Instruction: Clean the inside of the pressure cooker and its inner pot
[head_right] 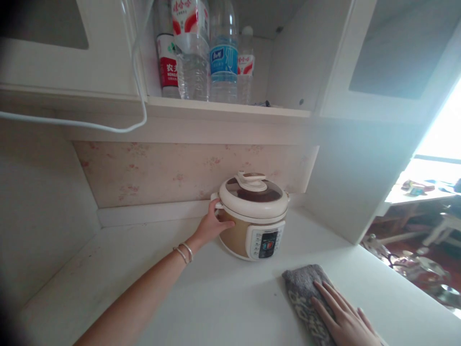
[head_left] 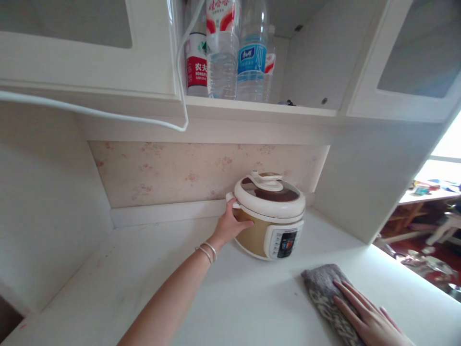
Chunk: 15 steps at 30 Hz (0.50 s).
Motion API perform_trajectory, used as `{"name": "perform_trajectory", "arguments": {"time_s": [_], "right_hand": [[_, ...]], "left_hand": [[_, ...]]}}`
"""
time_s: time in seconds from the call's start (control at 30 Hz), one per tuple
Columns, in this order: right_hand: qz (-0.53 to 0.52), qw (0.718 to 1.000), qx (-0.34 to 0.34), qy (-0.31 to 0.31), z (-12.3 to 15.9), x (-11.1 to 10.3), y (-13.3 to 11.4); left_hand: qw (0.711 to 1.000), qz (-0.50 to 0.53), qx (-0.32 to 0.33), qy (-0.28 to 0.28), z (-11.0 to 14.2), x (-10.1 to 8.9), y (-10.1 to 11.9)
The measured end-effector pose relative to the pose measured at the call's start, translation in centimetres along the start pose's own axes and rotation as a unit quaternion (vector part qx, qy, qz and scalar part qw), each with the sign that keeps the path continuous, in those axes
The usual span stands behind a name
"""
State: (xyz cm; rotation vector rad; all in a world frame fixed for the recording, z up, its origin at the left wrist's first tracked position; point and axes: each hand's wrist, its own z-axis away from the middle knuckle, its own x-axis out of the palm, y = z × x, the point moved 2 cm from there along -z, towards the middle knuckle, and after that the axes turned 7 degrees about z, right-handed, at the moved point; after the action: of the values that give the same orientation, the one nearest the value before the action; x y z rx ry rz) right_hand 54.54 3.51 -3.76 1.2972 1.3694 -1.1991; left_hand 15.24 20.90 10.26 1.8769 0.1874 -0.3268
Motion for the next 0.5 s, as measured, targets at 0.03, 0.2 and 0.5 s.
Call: {"name": "perform_trajectory", "arguments": {"time_s": [0.03, 0.2, 0.5], "right_hand": [[0.003, 1.0, -0.004, -0.005, -0.3, 0.1, 0.7], [0.014, 0.999, -0.046, 0.011, -2.3, 0.6, 5.7], [-0.021, 0.999, -0.039, 0.016, -4.5, -0.4, 8.5]], "left_hand": [[1.0, -0.002, -0.003, -0.001, -0.3, 1.3, 0.4], [1.0, 0.017, -0.005, -0.016, -1.8, 6.9, 1.6], [0.985, 0.146, 0.029, -0.083, -3.1, 10.8, 3.4]]}}
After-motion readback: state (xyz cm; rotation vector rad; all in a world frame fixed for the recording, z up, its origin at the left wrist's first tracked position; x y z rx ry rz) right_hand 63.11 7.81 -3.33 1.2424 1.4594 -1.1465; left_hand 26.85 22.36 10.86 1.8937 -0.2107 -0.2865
